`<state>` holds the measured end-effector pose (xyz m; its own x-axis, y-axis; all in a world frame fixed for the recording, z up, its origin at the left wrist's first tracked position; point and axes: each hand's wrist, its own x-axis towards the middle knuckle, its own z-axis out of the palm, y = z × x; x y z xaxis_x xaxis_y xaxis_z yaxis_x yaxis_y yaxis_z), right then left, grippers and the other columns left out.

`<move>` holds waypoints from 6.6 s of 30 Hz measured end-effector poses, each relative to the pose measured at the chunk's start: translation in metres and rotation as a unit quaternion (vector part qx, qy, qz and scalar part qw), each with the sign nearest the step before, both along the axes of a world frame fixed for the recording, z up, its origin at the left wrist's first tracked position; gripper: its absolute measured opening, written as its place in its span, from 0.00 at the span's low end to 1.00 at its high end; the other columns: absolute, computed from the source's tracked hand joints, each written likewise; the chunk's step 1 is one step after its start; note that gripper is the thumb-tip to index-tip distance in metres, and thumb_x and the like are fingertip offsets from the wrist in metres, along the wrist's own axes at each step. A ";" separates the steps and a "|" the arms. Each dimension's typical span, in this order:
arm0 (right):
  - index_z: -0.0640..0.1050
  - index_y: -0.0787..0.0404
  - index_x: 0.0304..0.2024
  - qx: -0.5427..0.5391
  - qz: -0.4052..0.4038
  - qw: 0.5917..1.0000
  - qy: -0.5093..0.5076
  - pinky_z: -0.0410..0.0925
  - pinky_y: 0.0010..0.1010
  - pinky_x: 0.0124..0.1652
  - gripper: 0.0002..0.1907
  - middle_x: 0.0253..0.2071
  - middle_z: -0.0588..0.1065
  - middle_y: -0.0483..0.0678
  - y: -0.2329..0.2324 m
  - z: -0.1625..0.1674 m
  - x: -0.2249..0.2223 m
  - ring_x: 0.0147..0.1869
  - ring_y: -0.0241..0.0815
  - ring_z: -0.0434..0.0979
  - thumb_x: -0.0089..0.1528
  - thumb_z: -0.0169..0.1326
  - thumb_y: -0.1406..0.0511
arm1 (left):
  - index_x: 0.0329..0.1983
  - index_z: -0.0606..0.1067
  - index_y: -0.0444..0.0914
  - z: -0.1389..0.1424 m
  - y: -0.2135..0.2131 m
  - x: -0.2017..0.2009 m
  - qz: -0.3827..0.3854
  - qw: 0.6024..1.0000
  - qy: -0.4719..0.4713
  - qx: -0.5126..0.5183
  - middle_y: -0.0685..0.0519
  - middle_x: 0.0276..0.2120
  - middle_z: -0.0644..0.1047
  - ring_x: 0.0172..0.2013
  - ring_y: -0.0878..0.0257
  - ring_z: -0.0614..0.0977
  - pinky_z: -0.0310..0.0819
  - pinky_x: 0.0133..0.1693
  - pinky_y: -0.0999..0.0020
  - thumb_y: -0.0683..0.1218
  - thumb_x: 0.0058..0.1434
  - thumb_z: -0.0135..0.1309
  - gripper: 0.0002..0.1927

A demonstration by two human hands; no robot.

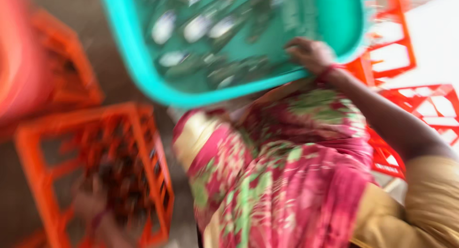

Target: The person washes glass bottles by hand in a teal basin filled with water. They pick up each bottle, rinse it, and place it into an orange crate nearby.

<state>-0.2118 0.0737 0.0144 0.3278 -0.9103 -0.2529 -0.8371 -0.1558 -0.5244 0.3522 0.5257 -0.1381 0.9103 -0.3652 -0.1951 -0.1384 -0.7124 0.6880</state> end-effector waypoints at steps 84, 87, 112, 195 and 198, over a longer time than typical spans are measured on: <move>0.77 0.56 0.46 -0.063 0.384 0.919 0.065 0.70 0.51 0.46 0.31 0.39 0.79 0.52 -0.115 -0.044 0.080 0.45 0.55 0.80 0.46 0.71 0.51 | 0.52 0.77 0.43 0.089 -0.472 -0.312 -0.617 0.774 -0.117 0.084 0.45 0.47 0.80 0.51 0.42 0.80 0.75 0.48 0.43 0.56 0.48 0.72 0.29; 0.74 0.55 0.54 0.104 0.372 0.918 0.092 0.72 0.49 0.47 0.38 0.42 0.78 0.52 -0.124 -0.040 0.100 0.47 0.54 0.79 0.43 0.72 0.54 | 0.52 0.78 0.45 0.085 -0.469 -0.307 -0.588 0.791 -0.169 0.008 0.45 0.44 0.81 0.46 0.41 0.81 0.75 0.42 0.42 0.53 0.39 0.73 0.34; 0.62 0.64 0.65 -0.007 0.334 0.942 0.025 0.69 0.49 0.51 0.56 0.52 0.75 0.59 -0.121 -0.079 0.052 0.56 0.62 0.76 0.44 0.77 0.51 | 0.49 0.80 0.49 0.088 -0.461 -0.296 -0.581 0.792 -0.182 -0.047 0.47 0.50 0.75 0.51 0.43 0.77 0.75 0.46 0.49 0.33 0.56 0.61 0.22; 0.76 0.55 0.58 -0.203 -0.217 0.809 -0.508 0.70 0.30 0.39 0.27 0.47 0.73 0.45 -0.107 0.037 -0.013 0.45 0.36 0.74 0.67 0.53 0.44 | 0.76 0.66 0.37 0.121 -0.494 -0.330 -0.388 0.617 0.451 -0.515 0.45 0.58 0.77 0.56 0.61 0.82 0.77 0.61 0.68 0.29 0.64 0.49 0.35; 0.75 0.57 0.50 0.069 -0.269 0.788 -0.550 0.65 0.34 0.25 0.25 0.37 0.76 0.50 -0.132 0.016 -0.026 0.31 0.43 0.77 0.70 0.53 0.43 | 0.71 0.66 0.37 0.136 -0.489 -0.323 -0.393 0.611 0.461 -0.510 0.51 0.65 0.72 0.60 0.65 0.77 0.76 0.57 0.66 0.35 0.69 0.56 0.28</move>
<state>-0.2379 -0.0586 0.0302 -0.0053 -0.9811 -0.1933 0.2102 0.1879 -0.9594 0.0296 0.0368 -0.0022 0.0510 -0.9780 0.2024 0.6192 0.1900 0.7619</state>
